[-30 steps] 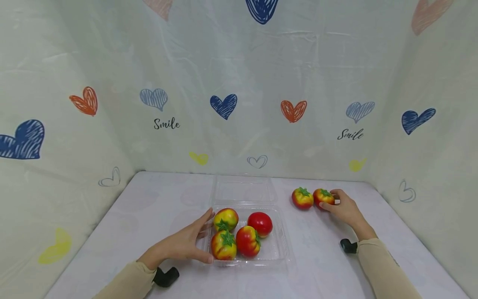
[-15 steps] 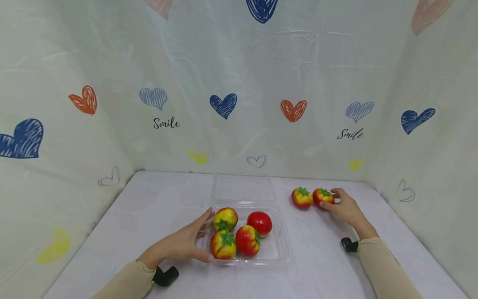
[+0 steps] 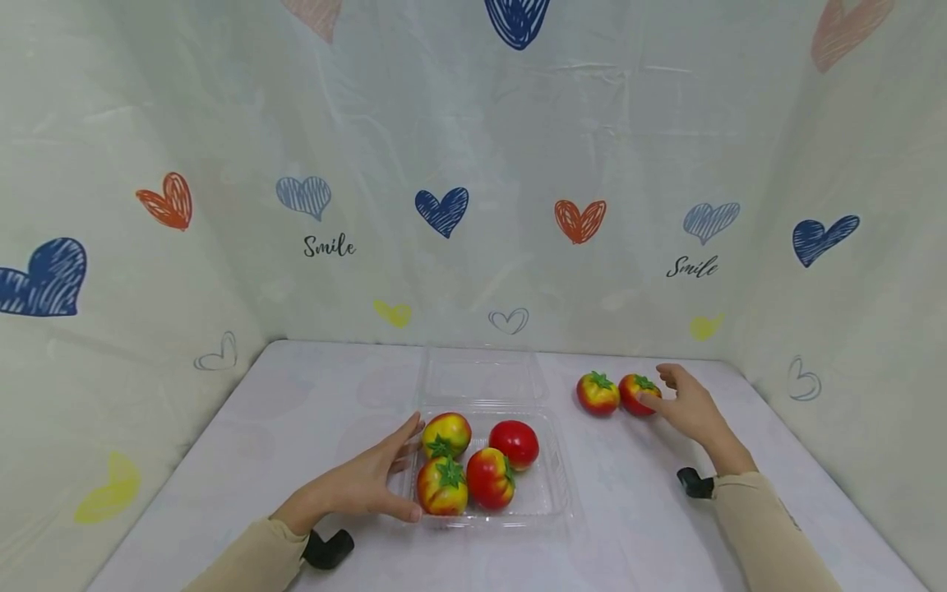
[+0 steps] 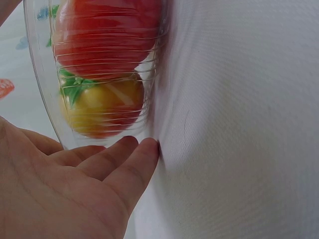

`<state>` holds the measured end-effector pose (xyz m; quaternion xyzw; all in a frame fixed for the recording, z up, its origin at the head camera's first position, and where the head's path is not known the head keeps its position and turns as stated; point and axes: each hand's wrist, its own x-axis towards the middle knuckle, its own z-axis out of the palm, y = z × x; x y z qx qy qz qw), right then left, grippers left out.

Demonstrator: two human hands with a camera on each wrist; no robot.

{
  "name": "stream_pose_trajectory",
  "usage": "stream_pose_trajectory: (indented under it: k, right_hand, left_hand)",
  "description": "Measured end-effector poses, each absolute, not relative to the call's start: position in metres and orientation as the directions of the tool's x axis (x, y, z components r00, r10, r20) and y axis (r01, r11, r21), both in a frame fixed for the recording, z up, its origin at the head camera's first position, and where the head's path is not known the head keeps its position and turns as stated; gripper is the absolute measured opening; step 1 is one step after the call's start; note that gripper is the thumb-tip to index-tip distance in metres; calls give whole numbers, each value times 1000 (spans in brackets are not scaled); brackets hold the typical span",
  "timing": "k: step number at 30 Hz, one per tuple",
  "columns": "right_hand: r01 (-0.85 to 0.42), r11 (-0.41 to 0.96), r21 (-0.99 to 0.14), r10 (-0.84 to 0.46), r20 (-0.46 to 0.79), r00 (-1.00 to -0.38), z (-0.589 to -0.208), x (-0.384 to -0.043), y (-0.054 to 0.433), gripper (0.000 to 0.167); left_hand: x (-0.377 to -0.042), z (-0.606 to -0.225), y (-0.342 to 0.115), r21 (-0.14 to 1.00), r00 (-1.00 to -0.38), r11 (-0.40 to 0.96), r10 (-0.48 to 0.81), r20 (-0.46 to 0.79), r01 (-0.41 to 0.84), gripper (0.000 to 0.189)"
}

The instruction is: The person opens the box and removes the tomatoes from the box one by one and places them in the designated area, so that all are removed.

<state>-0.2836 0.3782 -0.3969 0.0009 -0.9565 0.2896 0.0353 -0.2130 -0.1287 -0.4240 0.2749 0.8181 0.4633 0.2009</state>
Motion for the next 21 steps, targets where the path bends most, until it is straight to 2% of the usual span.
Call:
stream_pose_trajectory:
  k: [13, 21]
  right_hand:
    - [-107, 808, -579, -16, 160, -987, -384, -273, 344, 79]
    - [-220, 799, -559, -118, 213, -970, -387, -270, 315, 74]
  left_hand:
    - [-213, -424, -129, 873, -764, 413, 641, -75, 261, 120]
    - [-212, -424, -130, 875, -766, 410, 639, -74, 258, 120]
